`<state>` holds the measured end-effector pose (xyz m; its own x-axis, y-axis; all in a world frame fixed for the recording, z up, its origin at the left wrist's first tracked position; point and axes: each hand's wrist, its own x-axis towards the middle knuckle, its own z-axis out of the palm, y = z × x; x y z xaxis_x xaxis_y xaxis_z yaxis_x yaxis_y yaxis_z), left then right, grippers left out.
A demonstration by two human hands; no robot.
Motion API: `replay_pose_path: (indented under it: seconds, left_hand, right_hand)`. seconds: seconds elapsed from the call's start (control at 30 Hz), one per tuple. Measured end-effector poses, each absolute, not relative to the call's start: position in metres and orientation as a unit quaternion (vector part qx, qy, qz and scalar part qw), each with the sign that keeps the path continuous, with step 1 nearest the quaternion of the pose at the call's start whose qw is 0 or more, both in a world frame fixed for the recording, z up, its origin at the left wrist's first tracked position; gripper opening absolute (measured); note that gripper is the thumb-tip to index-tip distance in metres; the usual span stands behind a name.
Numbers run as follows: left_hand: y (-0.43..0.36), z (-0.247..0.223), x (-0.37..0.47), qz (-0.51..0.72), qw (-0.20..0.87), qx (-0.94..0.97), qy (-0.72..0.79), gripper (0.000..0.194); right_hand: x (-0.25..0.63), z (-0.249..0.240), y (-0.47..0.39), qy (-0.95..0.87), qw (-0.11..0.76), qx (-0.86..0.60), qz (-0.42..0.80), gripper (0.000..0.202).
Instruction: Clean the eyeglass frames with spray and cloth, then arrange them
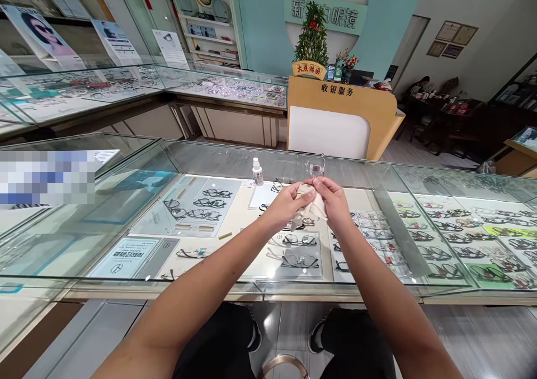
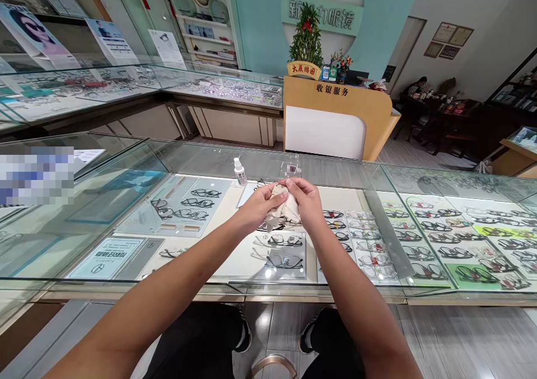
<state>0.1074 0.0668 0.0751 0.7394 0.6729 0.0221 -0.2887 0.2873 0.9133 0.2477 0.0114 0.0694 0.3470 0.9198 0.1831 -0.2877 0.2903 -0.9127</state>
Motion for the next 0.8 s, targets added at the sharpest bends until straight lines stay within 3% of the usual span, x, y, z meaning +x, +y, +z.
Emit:
replay_pose_path:
  seconds: [0.23, 0.8]
  left_hand:
    - [0.069, 0.067, 0.112, 0.348, 0.767, 0.503, 0.192, 0.071]
    - [0.072, 0.077, 0.102, 0.282, 0.764, 0.560, 0.153, 0.061]
  right_hand:
    - [0.246, 0.069, 0.009, -0.404, 0.696, -0.413, 0.426, 0.025]
    - [0.249, 0.080, 0.008, -0.347, 0.718, -0.415, 0.437, 0.030]
